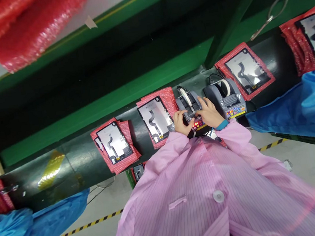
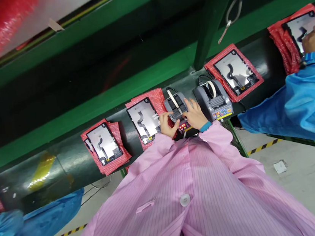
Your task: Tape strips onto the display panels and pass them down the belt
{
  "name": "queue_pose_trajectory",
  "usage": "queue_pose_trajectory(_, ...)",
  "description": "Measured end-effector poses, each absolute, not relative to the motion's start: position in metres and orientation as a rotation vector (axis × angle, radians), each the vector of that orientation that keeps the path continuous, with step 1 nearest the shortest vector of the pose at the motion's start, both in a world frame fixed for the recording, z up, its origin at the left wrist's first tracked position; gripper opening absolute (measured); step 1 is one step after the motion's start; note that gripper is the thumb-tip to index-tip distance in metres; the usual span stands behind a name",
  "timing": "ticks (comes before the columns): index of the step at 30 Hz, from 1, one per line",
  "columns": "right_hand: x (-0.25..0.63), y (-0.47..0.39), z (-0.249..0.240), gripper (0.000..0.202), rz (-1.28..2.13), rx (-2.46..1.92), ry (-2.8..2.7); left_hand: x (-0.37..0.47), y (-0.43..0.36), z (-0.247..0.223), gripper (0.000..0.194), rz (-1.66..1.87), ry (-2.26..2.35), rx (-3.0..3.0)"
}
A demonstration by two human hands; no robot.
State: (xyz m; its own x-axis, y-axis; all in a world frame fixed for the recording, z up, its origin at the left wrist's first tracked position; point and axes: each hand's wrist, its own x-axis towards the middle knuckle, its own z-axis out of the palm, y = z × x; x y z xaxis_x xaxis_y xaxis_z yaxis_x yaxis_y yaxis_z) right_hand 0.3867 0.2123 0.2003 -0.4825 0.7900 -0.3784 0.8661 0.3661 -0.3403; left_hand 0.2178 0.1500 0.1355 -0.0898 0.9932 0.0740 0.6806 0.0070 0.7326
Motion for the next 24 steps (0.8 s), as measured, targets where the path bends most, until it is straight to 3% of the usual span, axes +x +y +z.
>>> queue_pose_trajectory(10, 0.378, 0.216, 0.205, 0.034, -0.683, 1.448, 2.424, 0.219, 0.149, 0.123, 0.037, 1.173, 1.695, 1.653)
queue_pose_trajectory(19, 0.368, 0.217, 0.204, 0.034, -0.605, 1.454, 2.462, 0.222, 0.151, 0.117, 0.036, 1.217, 1.633, 1.659)
queue_pose_trajectory(24, 0.380, 0.232, 0.204, 0.033, -0.730, 1.424, 2.485, 0.220, 0.152, 0.115, 0.041, 1.231, 1.596, 1.670)
